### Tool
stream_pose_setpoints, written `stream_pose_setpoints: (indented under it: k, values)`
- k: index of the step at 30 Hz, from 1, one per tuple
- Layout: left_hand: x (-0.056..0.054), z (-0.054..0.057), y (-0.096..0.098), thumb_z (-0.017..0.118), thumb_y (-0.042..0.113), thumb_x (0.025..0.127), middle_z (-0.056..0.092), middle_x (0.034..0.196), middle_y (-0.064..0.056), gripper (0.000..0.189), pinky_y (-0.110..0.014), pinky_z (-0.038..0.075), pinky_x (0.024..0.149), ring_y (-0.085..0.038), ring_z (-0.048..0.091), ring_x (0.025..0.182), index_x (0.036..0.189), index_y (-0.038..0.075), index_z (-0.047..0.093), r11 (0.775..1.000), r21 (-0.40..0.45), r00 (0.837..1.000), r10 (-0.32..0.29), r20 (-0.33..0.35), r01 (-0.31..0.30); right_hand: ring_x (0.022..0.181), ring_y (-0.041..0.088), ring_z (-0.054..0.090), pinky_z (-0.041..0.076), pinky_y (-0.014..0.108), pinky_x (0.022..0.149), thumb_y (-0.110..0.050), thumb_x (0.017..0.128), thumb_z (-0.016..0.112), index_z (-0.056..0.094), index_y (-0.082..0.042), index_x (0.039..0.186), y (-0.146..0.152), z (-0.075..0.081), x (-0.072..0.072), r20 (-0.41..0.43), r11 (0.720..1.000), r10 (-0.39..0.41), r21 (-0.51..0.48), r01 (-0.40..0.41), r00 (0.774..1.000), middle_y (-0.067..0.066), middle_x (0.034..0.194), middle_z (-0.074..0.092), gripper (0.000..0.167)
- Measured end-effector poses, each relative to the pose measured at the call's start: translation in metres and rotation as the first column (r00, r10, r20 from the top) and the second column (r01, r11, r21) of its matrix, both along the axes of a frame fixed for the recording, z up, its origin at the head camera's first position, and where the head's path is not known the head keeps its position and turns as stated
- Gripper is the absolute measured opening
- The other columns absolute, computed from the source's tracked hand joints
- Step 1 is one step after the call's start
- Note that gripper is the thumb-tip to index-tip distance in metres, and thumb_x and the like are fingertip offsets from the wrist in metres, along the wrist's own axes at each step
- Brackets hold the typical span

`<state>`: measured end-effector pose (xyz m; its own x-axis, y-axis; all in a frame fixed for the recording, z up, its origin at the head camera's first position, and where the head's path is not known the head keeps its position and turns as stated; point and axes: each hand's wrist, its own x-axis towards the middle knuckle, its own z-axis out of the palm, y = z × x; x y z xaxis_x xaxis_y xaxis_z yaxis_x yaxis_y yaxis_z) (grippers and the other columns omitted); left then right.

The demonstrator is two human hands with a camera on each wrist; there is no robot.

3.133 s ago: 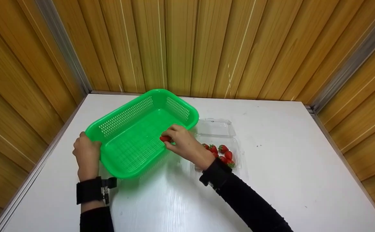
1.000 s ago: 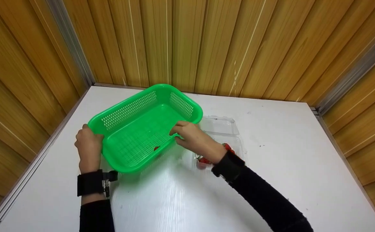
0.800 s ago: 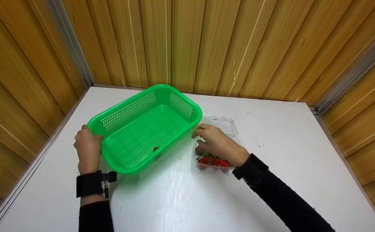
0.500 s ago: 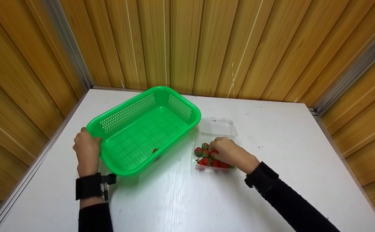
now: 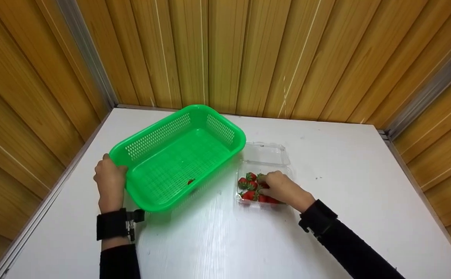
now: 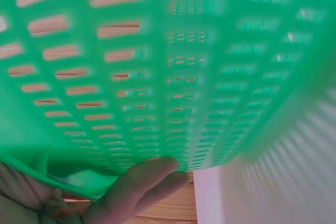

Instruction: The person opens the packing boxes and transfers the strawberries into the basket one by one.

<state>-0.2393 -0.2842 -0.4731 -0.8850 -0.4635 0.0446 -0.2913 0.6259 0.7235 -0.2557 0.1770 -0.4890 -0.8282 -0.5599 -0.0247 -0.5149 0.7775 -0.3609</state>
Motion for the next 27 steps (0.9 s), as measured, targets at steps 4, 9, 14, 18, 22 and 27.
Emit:
stream_pose_setpoints:
  k: [4, 9, 14, 18, 22, 27]
  values:
    - [0.001, -0.001, 0.001, 0.056, -0.003, 0.091, 0.052, 0.125, -0.045, 0.058, -0.069, 0.045, 0.093, -0.059, 0.054, 0.114, 0.140, -0.025, 0.036, 1.000, -0.008, 1.000, 0.005, -0.001, -0.005, 0.066, 0.011, 0.052, 0.051, 0.031, 0.064, -0.005, 0.088, 0.076, 0.073, -0.003, 0.082, 0.000, -0.003, -0.001, 0.013, 1.000, -0.021, 0.006, 0.021, 1.000, 0.000, 0.072, 0.065, 0.008]
    - [0.002, -0.002, 0.000, 0.054, -0.002, 0.089, 0.052, 0.124, -0.045, 0.057, -0.069, 0.045, 0.093, -0.059, 0.054, 0.113, 0.139, -0.025, 0.037, 1.000, -0.023, 1.000, 0.001, -0.002, -0.001, 0.067, 0.011, 0.053, 0.051, 0.030, 0.064, -0.004, 0.088, 0.076, 0.076, 0.000, 0.087, -0.001, -0.008, 0.001, 0.036, 0.999, -0.037, -0.016, 0.037, 0.999, 0.002, 0.075, 0.068, 0.004]
    - [0.001, -0.002, 0.000, 0.054, -0.002, 0.090, 0.053, 0.123, -0.045, 0.056, -0.069, 0.046, 0.092, -0.059, 0.055, 0.112, 0.138, -0.025, 0.038, 1.000, -0.026, 1.000, -0.005, -0.012, 0.004, 0.065, 0.011, 0.052, 0.050, 0.029, 0.062, -0.002, 0.086, 0.074, 0.075, 0.000, 0.085, -0.001, -0.009, 0.001, 0.055, 0.998, -0.046, -0.039, 0.048, 0.997, 0.002, 0.074, 0.067, 0.002]
    - [0.001, -0.001, 0.001, 0.054, -0.002, 0.091, 0.053, 0.124, -0.044, 0.055, -0.067, 0.047, 0.090, -0.058, 0.056, 0.112, 0.138, -0.025, 0.038, 1.000, -0.011, 1.000, -0.006, -0.012, 0.006, 0.065, 0.011, 0.051, 0.049, 0.029, 0.061, 0.000, 0.083, 0.074, 0.073, -0.002, 0.081, 0.000, -0.006, 0.000, 0.025, 0.998, -0.047, -0.048, 0.048, 0.999, 0.000, 0.072, 0.063, 0.003]
    - [0.000, -0.001, 0.001, 0.054, -0.001, 0.091, 0.051, 0.127, -0.045, 0.058, -0.068, 0.045, 0.093, -0.059, 0.054, 0.114, 0.141, -0.025, 0.035, 1.000, -0.003, 1.000, -0.009, -0.002, 0.009, 0.067, 0.011, 0.050, 0.047, 0.027, 0.061, 0.001, 0.081, 0.074, 0.074, -0.002, 0.085, 0.000, -0.004, 0.000, -0.005, 0.998, -0.028, -0.061, 0.027, 1.000, -0.001, 0.074, 0.063, 0.005]
    - [-0.001, 0.001, -0.001, 0.057, -0.001, 0.093, 0.049, 0.129, -0.046, 0.059, -0.070, 0.042, 0.097, -0.061, 0.051, 0.117, 0.142, -0.025, 0.033, 1.000, -0.010, 1.000, -0.010, -0.003, 0.010, 0.074, 0.013, 0.057, 0.052, 0.030, 0.067, 0.000, 0.081, 0.075, 0.077, 0.002, 0.098, 0.000, 0.003, 0.000, -0.021, 0.997, -0.042, -0.070, 0.040, 0.999, 0.006, 0.085, 0.070, 0.016]
